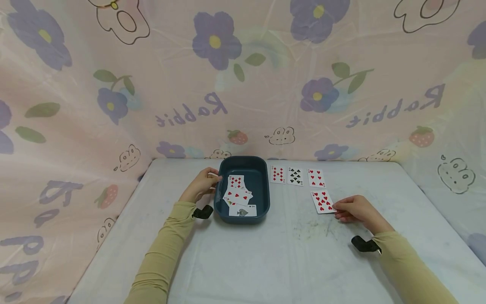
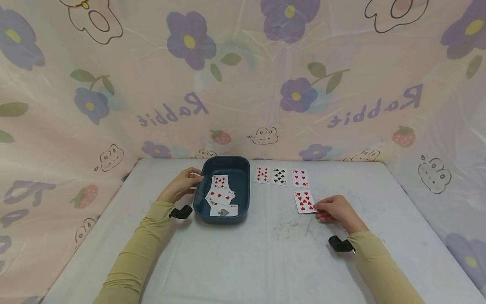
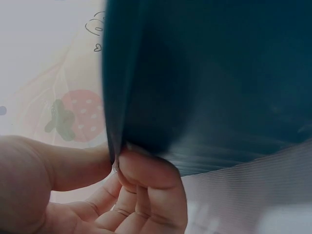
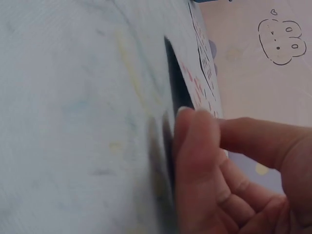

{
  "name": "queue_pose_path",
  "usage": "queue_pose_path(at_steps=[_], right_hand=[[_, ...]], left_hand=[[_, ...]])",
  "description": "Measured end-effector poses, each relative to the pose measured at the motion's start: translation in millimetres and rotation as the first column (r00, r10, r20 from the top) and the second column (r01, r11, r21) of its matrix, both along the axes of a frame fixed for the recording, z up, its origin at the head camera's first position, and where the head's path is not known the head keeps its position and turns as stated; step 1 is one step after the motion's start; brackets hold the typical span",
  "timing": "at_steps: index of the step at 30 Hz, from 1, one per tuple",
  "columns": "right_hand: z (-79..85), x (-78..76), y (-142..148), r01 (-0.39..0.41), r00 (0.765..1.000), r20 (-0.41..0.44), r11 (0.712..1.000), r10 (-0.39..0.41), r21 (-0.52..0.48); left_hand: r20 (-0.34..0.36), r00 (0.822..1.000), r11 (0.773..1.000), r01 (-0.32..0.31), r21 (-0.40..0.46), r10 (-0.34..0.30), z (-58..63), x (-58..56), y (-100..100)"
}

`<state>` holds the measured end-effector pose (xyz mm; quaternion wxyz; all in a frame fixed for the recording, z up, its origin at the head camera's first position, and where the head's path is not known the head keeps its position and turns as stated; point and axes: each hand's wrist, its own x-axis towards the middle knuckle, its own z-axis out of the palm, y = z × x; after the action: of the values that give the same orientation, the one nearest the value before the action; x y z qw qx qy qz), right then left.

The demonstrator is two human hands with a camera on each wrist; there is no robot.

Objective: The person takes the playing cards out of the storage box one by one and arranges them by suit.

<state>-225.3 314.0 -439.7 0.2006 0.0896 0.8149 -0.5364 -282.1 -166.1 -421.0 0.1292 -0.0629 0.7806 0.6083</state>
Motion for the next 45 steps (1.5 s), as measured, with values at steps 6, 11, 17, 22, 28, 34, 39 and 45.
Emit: queue_pose_path(at_steps=[6, 11, 17, 22, 28, 34, 39, 45], right_hand=[[-2.1, 0.0, 3.2, 0.014, 0.999, 0.029, 0.999, -0.013, -0.034], [-2.9, 0.0, 4.2, 0.022, 0.999, 0.037, 0.999, -0.020, -0.045], [-1.6, -0.8, 3.8, -0.009, 0.999, 0.038, 1.000, 0.009, -0.005], [0.0, -2.6, 3.1, -0.042, 0.998, 0.041, 0.999, 0.041, 0.012], [3.5, -4.5, 2.5, -0.067, 0.996, 0.058, 0.997, 0.065, 0.042], [6.8, -4.7, 2.1, -0.108, 0.993, 0.063, 0.992, 0.104, 0.068], [8.3, -5.3, 1.5, -0.139, 0.989, 0.068, 0.986, 0.133, 0.093], [14.3, -8.4, -0.1, -0.145, 0.989, 0.019, 0.983, 0.143, 0.117]], left_hand=[[0.006, 1.000, 1.000, 0.005, -0.007, -0.005, -0.6, -0.4, -0.3], [0.003, 1.000, 1.000, 0.006, -0.009, -0.006, 0.7, 0.2, -0.2], [0.009, 1.000, 1.000, 0.005, -0.002, -0.005, 1.3, -0.1, 0.1], [0.016, 1.000, 1.000, 0.003, 0.005, -0.003, 1.0, -0.2, 0.6], [0.022, 1.000, 1.000, -0.002, -0.001, 0.002, 1.6, -0.5, 0.9], [0.006, 1.000, 1.000, 0.004, -0.007, -0.004, 1.4, -0.5, 0.1], [-0.018, 1.000, 1.000, 0.010, -0.006, -0.010, 1.0, 0.7, -0.4], [-0.018, 1.000, 1.000, 0.012, -0.008, -0.012, 2.0, 1.8, -1.5]])
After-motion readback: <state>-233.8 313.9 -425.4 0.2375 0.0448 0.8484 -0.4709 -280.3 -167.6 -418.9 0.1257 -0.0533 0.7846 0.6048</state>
